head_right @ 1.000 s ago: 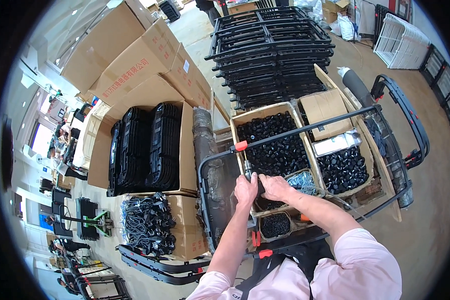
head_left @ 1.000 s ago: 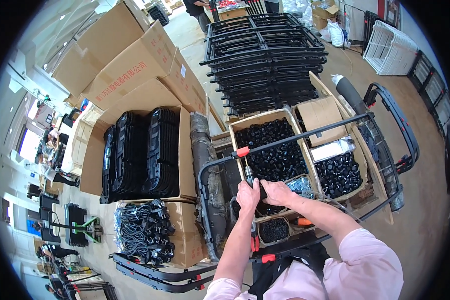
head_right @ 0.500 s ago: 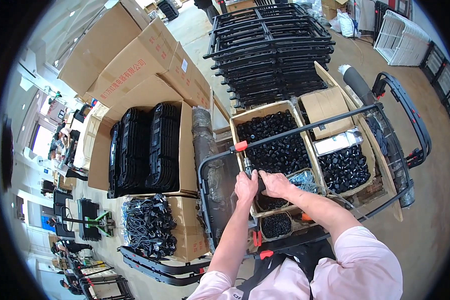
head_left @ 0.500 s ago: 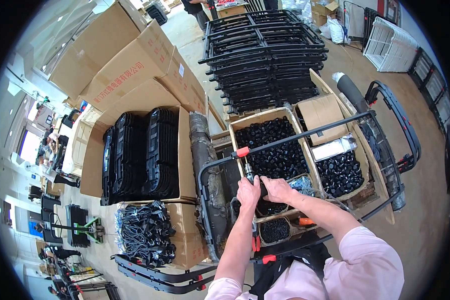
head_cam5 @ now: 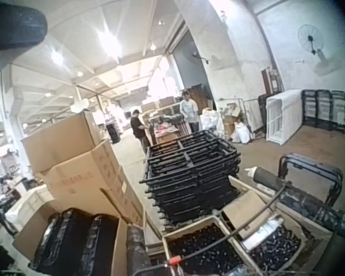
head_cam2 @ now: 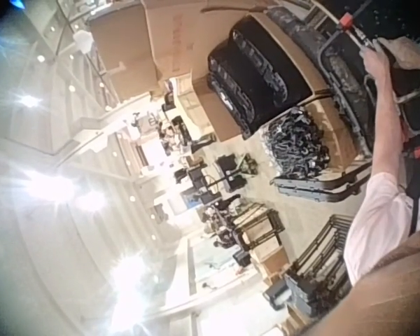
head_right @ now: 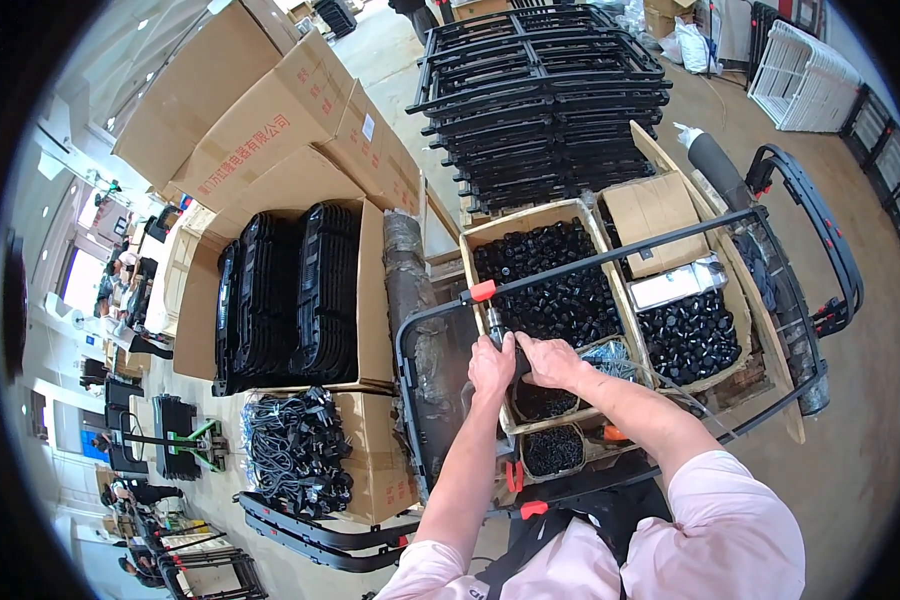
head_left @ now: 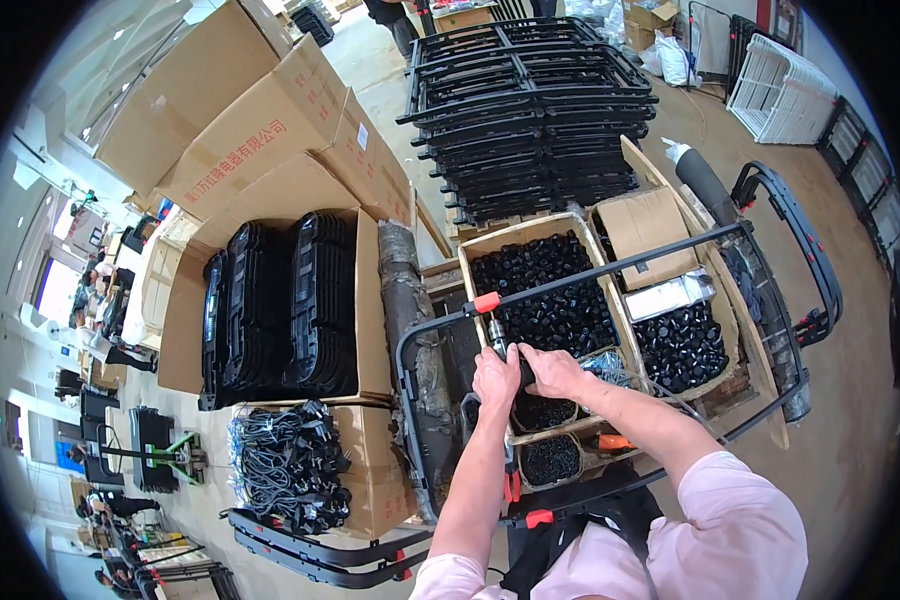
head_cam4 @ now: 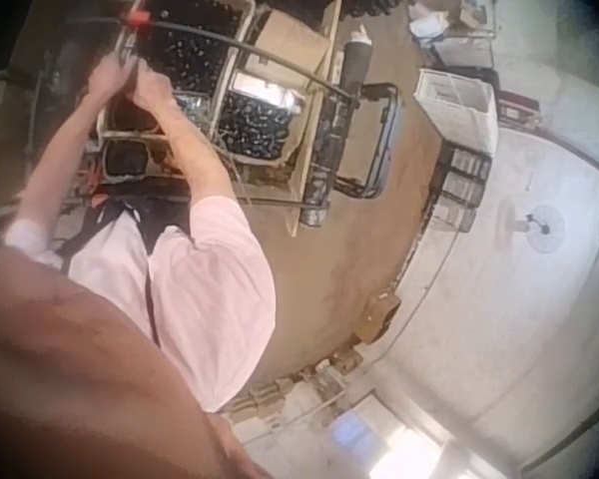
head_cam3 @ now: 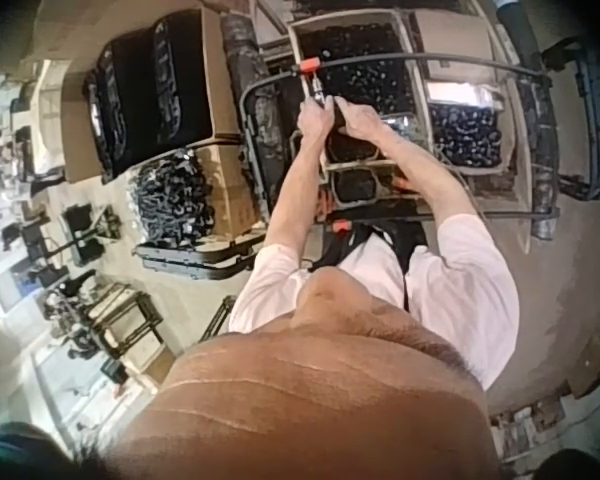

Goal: Assemble a plastic housing onto a blower tube using screws and an electric screwdriver.

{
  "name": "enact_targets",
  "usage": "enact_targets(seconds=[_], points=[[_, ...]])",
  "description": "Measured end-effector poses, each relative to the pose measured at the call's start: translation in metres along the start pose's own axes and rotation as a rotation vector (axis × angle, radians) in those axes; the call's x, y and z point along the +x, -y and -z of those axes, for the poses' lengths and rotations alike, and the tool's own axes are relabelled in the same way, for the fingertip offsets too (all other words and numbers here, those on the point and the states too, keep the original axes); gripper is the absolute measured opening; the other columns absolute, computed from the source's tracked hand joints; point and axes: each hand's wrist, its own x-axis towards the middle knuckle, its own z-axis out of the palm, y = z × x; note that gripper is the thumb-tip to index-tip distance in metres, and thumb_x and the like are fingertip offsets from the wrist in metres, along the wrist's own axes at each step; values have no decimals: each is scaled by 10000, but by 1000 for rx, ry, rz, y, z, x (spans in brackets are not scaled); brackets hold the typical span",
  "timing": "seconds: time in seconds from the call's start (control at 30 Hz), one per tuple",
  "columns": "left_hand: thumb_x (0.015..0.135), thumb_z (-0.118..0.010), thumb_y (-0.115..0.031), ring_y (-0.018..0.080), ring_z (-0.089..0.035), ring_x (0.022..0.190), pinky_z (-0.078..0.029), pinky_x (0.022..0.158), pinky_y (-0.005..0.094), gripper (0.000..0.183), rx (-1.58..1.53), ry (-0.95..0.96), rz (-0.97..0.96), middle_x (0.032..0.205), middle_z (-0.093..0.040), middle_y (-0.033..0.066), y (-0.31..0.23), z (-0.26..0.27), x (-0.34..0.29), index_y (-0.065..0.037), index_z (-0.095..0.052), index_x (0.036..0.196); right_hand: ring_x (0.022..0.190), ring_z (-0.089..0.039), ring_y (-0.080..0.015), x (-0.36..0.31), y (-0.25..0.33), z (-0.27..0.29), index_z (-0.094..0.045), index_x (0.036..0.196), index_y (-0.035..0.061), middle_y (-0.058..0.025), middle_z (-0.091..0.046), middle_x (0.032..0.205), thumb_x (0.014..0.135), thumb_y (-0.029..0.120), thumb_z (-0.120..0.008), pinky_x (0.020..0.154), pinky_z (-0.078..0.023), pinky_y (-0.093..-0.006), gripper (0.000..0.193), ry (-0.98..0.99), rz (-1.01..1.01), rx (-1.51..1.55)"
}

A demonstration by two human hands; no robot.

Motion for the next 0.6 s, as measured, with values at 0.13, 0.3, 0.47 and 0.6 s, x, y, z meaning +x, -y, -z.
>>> enact_targets(seconds=[0.13, 0.3, 0.47, 0.6], points=[[974, -626, -584, 498, -678, 1102, -538, 951, 583, 658, -8, 23, 11, 1186, -680, 296, -1, 3, 2, 39, -627, 1184, 1108, -678, -404, 1, -1, -2, -550, 1231, -4, -201, -633, 1199, 782, 205, -830, 893, -594, -496, 569, -46, 128, -43], [973, -625, -588, 501, -679, 1105, -537, 953, 582, 663, -4, 41, 2, 1194, -682, 302, 1, 4, -2, 38, -629, 1192, 1173, -644, -379, -4, 0, -6, -569, 1186, 20, -151, -568, 1251, 775, 172, -818, 901, -591, -496, 505, -74, 137, -5], [973, -624, -589, 505, -679, 1105, -538, 957, 579, 666, -12, 31, -7, 1194, -685, 306, 6, 4, -6, 37, -633, 1201, 1153, -647, -388, -7, 4, -8, -575, 1191, 28, -152, -571, 1252, 781, 153, -802, 898, -589, -506, 485, -77, 128, 6], [973, -625, -587, 506, -674, 1114, -535, 965, 576, 672, -20, 47, -2, 1207, -679, 309, 4, 5, -12, 43, -632, 1206, 1151, -647, -390, -12, 4, -11, -575, 1201, 27, -152, -571, 1251, 783, 159, -800, 898, -587, -507, 493, -69, 107, 13]])
